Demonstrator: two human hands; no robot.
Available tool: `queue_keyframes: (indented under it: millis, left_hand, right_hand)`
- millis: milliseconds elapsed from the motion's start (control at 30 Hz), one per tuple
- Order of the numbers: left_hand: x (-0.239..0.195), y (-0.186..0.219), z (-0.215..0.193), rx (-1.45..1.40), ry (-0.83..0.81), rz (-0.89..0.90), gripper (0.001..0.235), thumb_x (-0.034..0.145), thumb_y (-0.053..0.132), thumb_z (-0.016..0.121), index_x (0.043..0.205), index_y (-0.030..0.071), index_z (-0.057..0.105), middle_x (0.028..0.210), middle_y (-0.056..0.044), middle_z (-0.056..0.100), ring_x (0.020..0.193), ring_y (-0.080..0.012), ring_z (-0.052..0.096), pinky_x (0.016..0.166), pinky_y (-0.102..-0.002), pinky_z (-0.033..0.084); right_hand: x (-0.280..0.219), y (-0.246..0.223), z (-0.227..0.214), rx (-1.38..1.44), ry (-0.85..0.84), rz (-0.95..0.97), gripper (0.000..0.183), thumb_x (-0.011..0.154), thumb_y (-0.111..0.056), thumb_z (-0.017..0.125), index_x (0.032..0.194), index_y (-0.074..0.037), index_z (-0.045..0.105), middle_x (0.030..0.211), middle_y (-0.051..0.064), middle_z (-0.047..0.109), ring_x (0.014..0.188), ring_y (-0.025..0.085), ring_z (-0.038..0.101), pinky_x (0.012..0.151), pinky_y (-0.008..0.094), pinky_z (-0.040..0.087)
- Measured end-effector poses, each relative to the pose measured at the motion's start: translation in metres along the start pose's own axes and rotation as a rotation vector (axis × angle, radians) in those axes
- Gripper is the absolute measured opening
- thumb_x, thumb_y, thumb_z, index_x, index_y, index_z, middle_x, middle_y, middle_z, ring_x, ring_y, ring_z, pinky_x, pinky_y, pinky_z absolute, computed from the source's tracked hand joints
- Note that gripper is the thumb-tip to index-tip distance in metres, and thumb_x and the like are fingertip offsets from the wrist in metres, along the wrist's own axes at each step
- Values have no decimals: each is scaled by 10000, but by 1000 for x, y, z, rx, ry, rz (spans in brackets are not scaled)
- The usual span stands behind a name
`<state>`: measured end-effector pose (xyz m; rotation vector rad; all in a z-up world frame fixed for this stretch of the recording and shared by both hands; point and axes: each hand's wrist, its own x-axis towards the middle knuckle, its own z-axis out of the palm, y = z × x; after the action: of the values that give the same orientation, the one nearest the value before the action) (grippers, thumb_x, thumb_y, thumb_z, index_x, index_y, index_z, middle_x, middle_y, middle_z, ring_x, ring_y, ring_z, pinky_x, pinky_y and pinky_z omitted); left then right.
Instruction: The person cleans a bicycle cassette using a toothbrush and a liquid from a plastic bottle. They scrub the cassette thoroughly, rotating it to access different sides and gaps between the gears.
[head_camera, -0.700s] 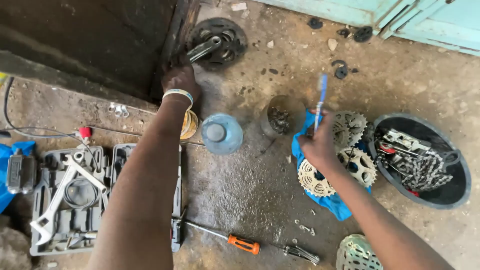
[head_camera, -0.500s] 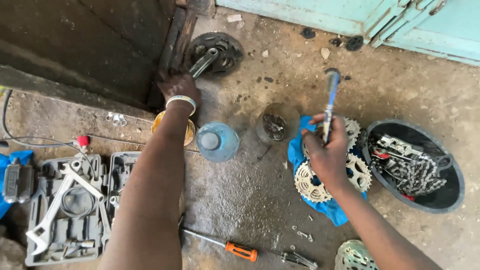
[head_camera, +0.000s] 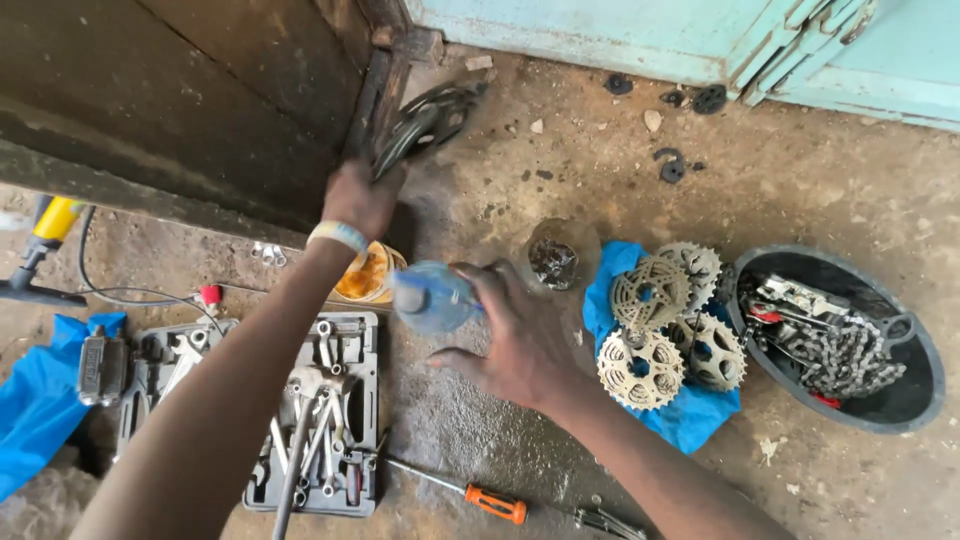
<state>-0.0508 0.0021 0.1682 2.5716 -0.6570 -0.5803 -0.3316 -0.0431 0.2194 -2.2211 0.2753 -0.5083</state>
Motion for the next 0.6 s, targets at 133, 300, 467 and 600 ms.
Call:
queue_keyframes:
  millis: [133, 300, 467, 600]
  left_hand:
    - [-95, 7, -52, -85, 25, -79, 499, 879, 606, 645, 1101, 170, 741, 980, -115, 746, 1111, -351, 677, 970, -532, 521]
    - [-181, 0, -89, -548, 114, -65, 337, 1002, 295, 626, 1012, -41, 600, 583, -102, 475, 494, -197, 534, 447, -315, 426]
    - [-229, -33, -82, -849, 94, -185, 227, 972, 172, 613, 985, -54, 596, 592, -41, 408, 490, -118, 440, 406, -213, 323]
    - [-269, -72, -50, -980, -51, -265, 117, 962, 126, 643, 1008, 36, 585, 716, -23, 529, 458, -98, 389, 335, -237, 342]
  right_hand:
    - [6, -7, 5, -15, 10, -5, 810, 750, -423, 867, 1372, -52, 505, 1160, 260, 543, 813, 350, 683, 604, 425, 582]
    - [16, 13, 45, 39, -66, 200, 945, 628, -399, 921, 1399, -119, 452, 1175, 201, 674, 971, 452, 725, 806, 585, 587]
    - [46, 13, 44, 146, 7, 342, 795, 651, -505, 864, 1216, -67, 515, 1068, 251, 697, 999, 452, 709, 888, 561, 558]
    - [62, 55, 57, 237, 242, 209, 836, 683, -665, 789, 1221, -100, 488, 1107, 111, 733, 943, 280, 738, 814, 387, 599]
